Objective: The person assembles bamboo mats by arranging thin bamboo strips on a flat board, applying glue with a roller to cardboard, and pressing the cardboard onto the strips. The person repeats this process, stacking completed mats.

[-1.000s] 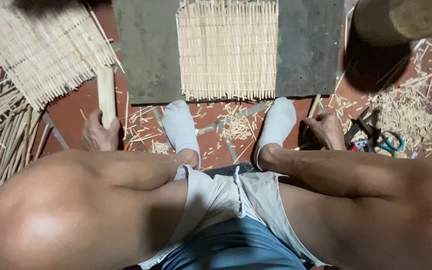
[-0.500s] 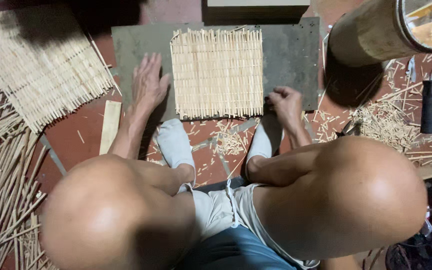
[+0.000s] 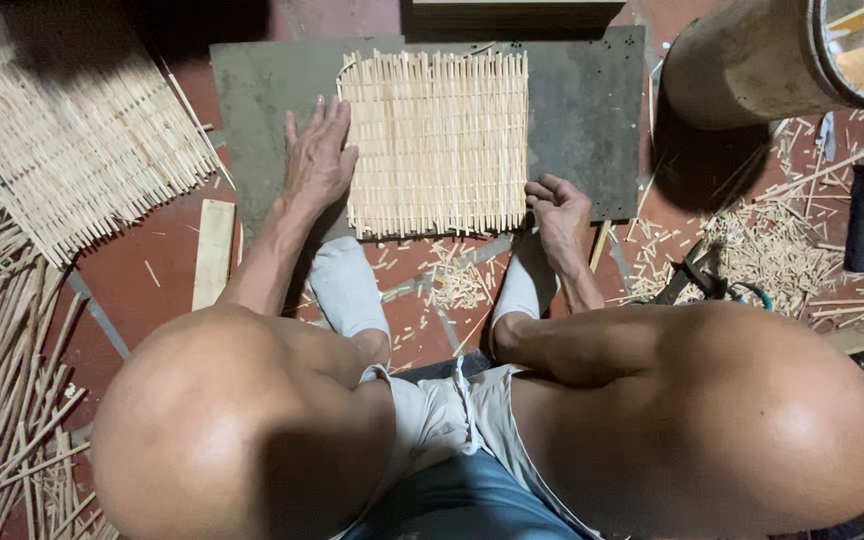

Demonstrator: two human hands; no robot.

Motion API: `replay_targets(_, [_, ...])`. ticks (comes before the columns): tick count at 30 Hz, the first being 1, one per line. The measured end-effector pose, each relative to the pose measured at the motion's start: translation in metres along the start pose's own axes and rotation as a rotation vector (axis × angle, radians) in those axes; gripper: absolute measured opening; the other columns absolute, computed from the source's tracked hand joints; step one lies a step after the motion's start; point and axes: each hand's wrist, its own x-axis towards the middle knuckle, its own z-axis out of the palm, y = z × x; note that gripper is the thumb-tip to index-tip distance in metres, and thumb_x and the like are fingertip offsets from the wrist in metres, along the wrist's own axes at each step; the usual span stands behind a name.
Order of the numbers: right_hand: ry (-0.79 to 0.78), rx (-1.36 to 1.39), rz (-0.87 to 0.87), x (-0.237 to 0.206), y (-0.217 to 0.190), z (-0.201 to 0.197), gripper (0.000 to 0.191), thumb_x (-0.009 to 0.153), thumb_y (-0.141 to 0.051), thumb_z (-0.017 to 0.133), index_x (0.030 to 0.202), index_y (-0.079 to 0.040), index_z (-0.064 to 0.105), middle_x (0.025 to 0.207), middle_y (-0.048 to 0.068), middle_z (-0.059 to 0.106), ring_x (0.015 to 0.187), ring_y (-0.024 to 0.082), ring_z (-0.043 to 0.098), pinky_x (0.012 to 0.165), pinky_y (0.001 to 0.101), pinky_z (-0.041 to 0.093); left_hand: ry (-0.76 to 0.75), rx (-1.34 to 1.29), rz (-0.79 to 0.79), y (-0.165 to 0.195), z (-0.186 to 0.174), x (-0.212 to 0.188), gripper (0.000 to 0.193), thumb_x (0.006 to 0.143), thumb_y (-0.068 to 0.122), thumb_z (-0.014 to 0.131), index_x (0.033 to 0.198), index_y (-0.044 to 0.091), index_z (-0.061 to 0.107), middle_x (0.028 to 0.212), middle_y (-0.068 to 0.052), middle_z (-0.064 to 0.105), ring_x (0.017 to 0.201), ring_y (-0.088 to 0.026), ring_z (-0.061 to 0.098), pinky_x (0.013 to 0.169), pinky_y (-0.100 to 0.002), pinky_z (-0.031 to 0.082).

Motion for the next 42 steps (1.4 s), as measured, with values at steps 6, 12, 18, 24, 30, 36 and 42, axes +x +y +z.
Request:
replay_targets(6, [-0.016, -0.08, 0.006, 0.0, -0.01, -0.004, 0.053, 0.085, 0.009, 0.049, 0.138, 0.011, 0.054, 0.127, 0.024, 0.07, 0.111, 0.025, 0.072, 0.096, 0.0302, 0.06, 0.0, -0.036, -0.038, 0.009, -0.003, -0.008, 0.079, 0.092, 0.021, 0.068, 0.159, -0.003, 0.034, 0.163, -0.026, 0.037, 0.155, -0.042, 0.028, 0.124, -0.065, 0.006])
replay_targets(12, [-0.053, -0.26, -0.143, 0.009, -0.019, -0.002, 0.051, 0.09, 0.001, 0.054, 0.141, 0.007, 0.054, 0.131, 0.02, 0.068, 0.12, 0.028, 0.066, 0.103, 0.0368, 0.051, 0.057, 0.052, -0.008, 0.035, 0.016, -0.04, 0.092, 0.087, 0.044, 0.076, 0.153, -0.007, 0.037, 0.16, -0.036, 0.027, 0.152, -0.046, 0.021, 0.12, -0.068, 0.005])
replay_targets(18, [-0.023, -0.445, -0.303, 0.024, -0.022, 0.001, 0.042, 0.093, 0.0, 0.054, 0.134, 0.002, 0.062, 0.122, 0.02, 0.073, 0.112, 0.029, 0.071, 0.098, 0.0367, 0.055, 0.088, 0.074, -0.038, 0.033, 0.032, -0.033, 0.09, 0.087, 0.048, 0.074, 0.15, -0.009, 0.041, 0.162, -0.034, 0.028, 0.154, -0.046, 0.022, 0.122, -0.067, 0.006])
replay_targets(24, [-0.002, -0.637, -0.48, 0.032, -0.031, 0.003, 0.043, 0.089, 0.0, 0.059, 0.131, -0.003, 0.068, 0.103, 0.023, 0.073, 0.092, 0.037, 0.071, 0.085, 0.0452, 0.057, 0.035, 0.144, -0.066, 0.028, 0.043, -0.033, 0.088, 0.089, 0.049, 0.069, 0.15, -0.008, 0.041, 0.161, -0.034, 0.029, 0.154, -0.046, 0.022, 0.122, -0.065, 0.007])
replay_targets(30, [0.405, -0.783, -0.705, -0.015, -0.075, -0.105, 0.026, 0.093, -0.003, 0.067, 0.119, 0.001, 0.066, 0.103, 0.021, 0.07, 0.096, 0.039, 0.067, 0.085, 0.0486, 0.052, 0.02, 0.167, -0.068, 0.038, 0.035, -0.026, 0.089, 0.089, 0.052, 0.066, 0.152, -0.006, 0.039, 0.162, -0.034, 0.026, 0.155, -0.044, 0.018, 0.123, -0.062, 0.005])
replay_targets(36, [0.889, -1.358, -0.648, -0.051, -0.108, -0.262, 0.064, 0.077, -0.028, 0.083, 0.126, 0.006, 0.059, 0.117, 0.02, 0.061, 0.099, 0.038, 0.062, 0.076, 0.0522, 0.051, 0.094, -0.017, -0.095, 0.056, 0.034, -0.043, 0.086, 0.093, 0.047, 0.064, 0.153, -0.009, 0.038, 0.164, -0.034, 0.025, 0.157, -0.045, 0.018, 0.125, -0.059, 0.009])
replay_targets(42, [0.796, -1.135, -0.424, -0.029, -0.081, -0.284, 0.036, 0.093, -0.016, 0.075, 0.124, -0.001, 0.063, 0.101, 0.014, 0.062, 0.088, 0.029, 0.061, 0.073, 0.0432, 0.051, 0.176, -0.013, -0.097, 0.062, 0.054, -0.119, 0.074, 0.094, 0.035, 0.062, 0.151, -0.009, 0.043, 0.164, -0.033, 0.031, 0.157, -0.044, 0.025, 0.126, -0.059, 0.017])
